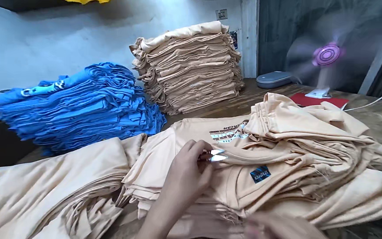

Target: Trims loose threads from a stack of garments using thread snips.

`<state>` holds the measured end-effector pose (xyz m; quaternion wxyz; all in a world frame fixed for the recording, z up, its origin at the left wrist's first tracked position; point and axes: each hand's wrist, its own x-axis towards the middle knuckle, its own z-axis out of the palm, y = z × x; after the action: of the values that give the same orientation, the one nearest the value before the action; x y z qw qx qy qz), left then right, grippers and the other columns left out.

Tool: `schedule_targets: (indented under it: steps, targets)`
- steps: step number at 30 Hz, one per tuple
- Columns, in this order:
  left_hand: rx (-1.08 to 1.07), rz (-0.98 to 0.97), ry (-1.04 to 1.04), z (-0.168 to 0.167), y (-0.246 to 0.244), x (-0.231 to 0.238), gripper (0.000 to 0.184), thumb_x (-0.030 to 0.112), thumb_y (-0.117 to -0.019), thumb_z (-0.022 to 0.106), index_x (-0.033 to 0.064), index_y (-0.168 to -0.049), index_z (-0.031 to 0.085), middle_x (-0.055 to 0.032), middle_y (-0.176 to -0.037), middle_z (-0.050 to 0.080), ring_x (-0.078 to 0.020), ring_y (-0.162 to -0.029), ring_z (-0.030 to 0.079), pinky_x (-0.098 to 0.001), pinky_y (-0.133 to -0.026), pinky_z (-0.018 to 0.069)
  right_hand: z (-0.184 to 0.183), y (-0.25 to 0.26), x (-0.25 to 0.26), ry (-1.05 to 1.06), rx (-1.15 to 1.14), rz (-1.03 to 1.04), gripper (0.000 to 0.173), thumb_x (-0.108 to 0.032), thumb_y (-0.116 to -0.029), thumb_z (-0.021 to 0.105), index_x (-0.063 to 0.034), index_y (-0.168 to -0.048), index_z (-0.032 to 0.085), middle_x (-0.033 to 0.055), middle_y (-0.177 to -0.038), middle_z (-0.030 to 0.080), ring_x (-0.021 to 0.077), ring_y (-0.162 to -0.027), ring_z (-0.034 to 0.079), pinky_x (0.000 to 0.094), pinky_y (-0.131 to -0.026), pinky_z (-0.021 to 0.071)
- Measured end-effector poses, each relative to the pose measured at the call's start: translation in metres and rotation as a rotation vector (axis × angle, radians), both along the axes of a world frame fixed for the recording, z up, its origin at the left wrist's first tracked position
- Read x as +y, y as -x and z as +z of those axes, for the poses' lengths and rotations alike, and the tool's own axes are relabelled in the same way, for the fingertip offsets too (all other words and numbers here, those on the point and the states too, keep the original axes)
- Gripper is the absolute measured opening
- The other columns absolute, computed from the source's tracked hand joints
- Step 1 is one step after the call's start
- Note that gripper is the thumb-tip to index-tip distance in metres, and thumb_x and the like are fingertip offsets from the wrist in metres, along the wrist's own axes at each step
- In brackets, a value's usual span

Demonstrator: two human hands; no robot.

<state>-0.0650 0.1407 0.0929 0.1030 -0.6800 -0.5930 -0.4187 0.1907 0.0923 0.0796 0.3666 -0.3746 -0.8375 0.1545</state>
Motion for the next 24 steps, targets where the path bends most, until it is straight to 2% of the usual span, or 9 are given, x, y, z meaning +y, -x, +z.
schedule_targets:
  steps: [2,4,8,11,15,19,20,22,24]
  targets:
    - [-0.039,0.061,0.066,0.005,-0.01,-0.017,0.008,0.028,-0.0803,0.072,0.025,-0.088,0.072,0.0139,-0.075,0.064,0.0016,-0.065,0.061,-0.0231,-0.056,0.0546,-0.003,0.022,0.02,-0.121,0.026,-0.14,0.038,-0.047,-0.0981,0.064,-0.0154,-0.11,0.081,0.0073,-0.093,0.069,0.0278,-0.089,0.063,0.0482,-0.077,0.0513]
    - [-0.084,0.1,0.234,0.012,-0.021,-0.032,0.019,0.043,-0.0869,0.072,0.0264,-0.079,0.072,0.0158,-0.065,0.062,0.0029,-0.056,0.057,-0.0228,-0.05,0.0501,-0.02,0.041,0.033,-0.202,0.057,-0.083,0.022,-0.044,-0.092,0.071,-0.0253,-0.096,0.083,0.0049,-0.106,0.07,0.0289,-0.102,0.063,0.0532,-0.083,0.046]
    - [-0.262,-0.096,0.594,0.014,-0.024,-0.045,0.026,0.046,-0.0867,0.073,0.0208,-0.081,0.075,0.011,-0.063,0.061,-0.0014,-0.053,0.055,-0.0263,-0.05,0.047,-0.046,0.056,0.029,-0.482,0.341,-0.016,0.005,-0.018,-0.089,0.076,-0.0199,-0.086,0.078,0.001,-0.101,0.068,0.014,-0.104,0.058,0.0342,-0.099,0.0407]
    - [-0.566,-0.278,0.454,0.0,-0.021,-0.047,0.014,0.029,-0.0917,0.074,0.0152,-0.088,0.075,0.0061,-0.067,0.065,-0.0033,-0.055,0.058,-0.0214,-0.05,0.0472,-0.056,0.06,0.032,-0.283,0.678,0.109,0.005,-0.009,-0.087,0.082,-0.0071,-0.091,0.079,0.005,-0.101,0.068,0.0049,-0.094,0.067,0.0173,-0.084,0.0587]
    - [-0.7,-0.362,0.387,0.0,-0.021,-0.046,0.008,0.017,-0.0927,0.072,0.0106,-0.097,0.074,0.0011,-0.073,0.069,-0.0063,-0.058,0.06,-0.0211,-0.051,0.0495,-0.041,0.055,0.037,0.128,0.953,0.106,0.002,0.004,-0.0893,0.072,0.0041,-0.087,0.071,0.0115,-0.105,0.065,0.0108,-0.079,0.072,0.0242,-0.068,0.066]
    - [-0.674,-0.348,0.393,0.003,-0.023,-0.044,0.009,0.019,-0.0917,0.074,0.0117,-0.098,0.074,0.0023,-0.073,0.068,-0.0053,-0.057,0.058,-0.0197,-0.05,0.0466,-0.033,0.051,0.036,0.23,0.912,0.148,0.008,0.003,-0.0981,0.057,0.0053,-0.094,0.063,0.0142,-0.109,0.064,0.0155,-0.081,0.072,0.0297,-0.071,0.0661]
    - [-0.672,-0.348,0.395,0.003,-0.023,-0.044,0.009,0.019,-0.0916,0.074,0.0118,-0.097,0.074,0.0027,-0.072,0.068,-0.0051,-0.056,0.058,-0.0198,-0.05,0.0464,-0.033,0.05,0.036,0.244,0.88,0.174,0.007,0.0,-0.0973,0.058,0.006,-0.101,0.061,0.0147,-0.111,0.065,0.0162,-0.083,0.072,0.0312,-0.071,0.0658]
    - [-0.673,-0.359,0.407,0.002,-0.024,-0.045,0.008,0.018,-0.0924,0.073,0.0112,-0.097,0.074,0.0025,-0.071,0.068,-0.0052,-0.056,0.059,-0.0198,-0.051,0.048,-0.031,0.05,0.034,0.229,0.764,0.171,0.034,-0.011,-0.0926,0.073,0.007,-0.119,0.063,0.0139,-0.114,0.065,0.0139,-0.084,0.071,0.0297,-0.071,0.0644]
    - [-0.687,-0.361,0.419,0.002,-0.026,-0.047,0.008,0.016,-0.093,0.072,0.0099,-0.098,0.073,0.0008,-0.072,0.069,-0.007,-0.058,0.062,-0.0213,-0.052,0.0522,-0.034,0.058,0.033,0.114,0.691,0.094,0.04,-0.017,-0.0842,0.085,0.0003,-0.118,0.074,0.0086,-0.106,0.069,0.0078,-0.083,0.069,0.0221,-0.068,0.0618]
